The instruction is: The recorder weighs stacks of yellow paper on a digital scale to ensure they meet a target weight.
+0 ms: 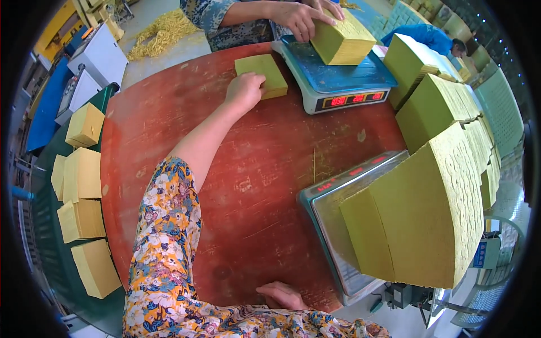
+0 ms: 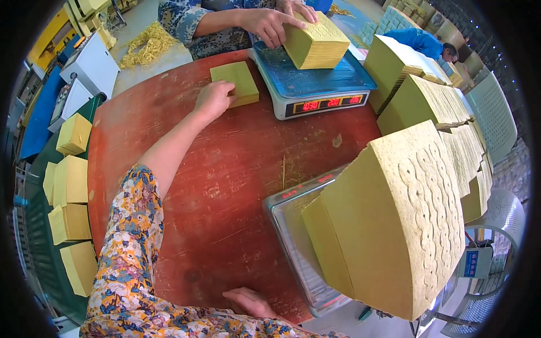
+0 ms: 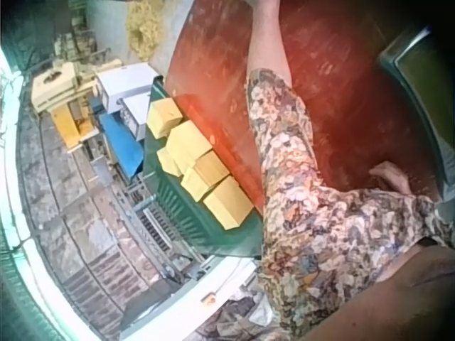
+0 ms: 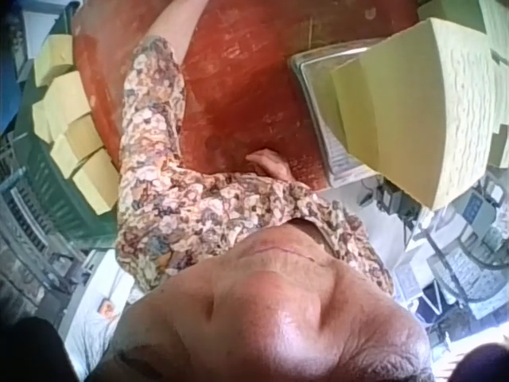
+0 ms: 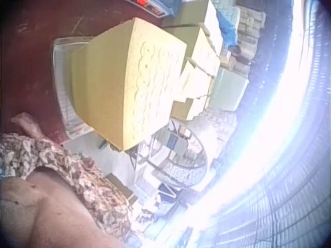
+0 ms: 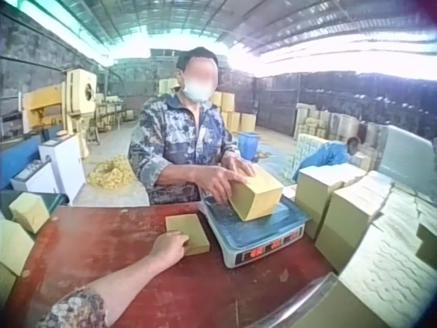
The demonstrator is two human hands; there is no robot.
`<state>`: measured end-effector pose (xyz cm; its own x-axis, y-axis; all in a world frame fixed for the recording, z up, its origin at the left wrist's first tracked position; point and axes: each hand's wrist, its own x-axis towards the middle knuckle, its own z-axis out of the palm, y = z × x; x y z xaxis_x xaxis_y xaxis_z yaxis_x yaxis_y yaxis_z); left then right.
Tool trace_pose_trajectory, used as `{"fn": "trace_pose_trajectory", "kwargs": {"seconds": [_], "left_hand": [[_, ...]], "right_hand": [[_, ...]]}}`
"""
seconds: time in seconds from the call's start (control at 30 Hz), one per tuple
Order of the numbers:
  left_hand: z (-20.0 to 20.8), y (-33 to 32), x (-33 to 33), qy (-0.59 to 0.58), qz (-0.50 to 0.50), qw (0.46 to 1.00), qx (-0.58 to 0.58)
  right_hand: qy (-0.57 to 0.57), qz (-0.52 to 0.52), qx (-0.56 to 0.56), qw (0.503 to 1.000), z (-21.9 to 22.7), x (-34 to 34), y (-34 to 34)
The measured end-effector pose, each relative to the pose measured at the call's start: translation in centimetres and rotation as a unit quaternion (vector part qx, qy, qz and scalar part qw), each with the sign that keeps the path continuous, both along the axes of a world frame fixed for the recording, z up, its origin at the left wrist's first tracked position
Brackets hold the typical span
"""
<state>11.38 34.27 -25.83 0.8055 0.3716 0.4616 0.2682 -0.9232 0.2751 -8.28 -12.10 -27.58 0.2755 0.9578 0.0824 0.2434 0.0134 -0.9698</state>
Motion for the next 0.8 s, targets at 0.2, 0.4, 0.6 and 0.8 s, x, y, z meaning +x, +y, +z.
{"fn": "trace_pose_trajectory", "kwargs": {"seconds": [0.2, 0.4, 0.6, 0.8], "left_hand": [[0.2, -0.7, -0.7, -0.027, 0.003, 0.998, 0.052], [3.9, -4.1, -7.3, -0.088, -0.025, 0.995, 0.038], [5.7, -19.6, -24.9, -0.127, -0.043, 0.991, 0.014], [4.1, -38.4, -37.5, -0.010, -0.031, 0.999, -0.029]], "right_hand": [[-0.030, -0.015, 0.032, 0.999, 0.8, -0.5, -0.2], [-0.031, -0.070, 0.039, 0.996, 0.0, -1.4, -0.7], [0.167, -0.093, -0.015, 0.982, 0.4, -1.2, -1.0], [0.536, -0.075, -0.074, 0.838, 1.5, -0.1, -1.0]]}}
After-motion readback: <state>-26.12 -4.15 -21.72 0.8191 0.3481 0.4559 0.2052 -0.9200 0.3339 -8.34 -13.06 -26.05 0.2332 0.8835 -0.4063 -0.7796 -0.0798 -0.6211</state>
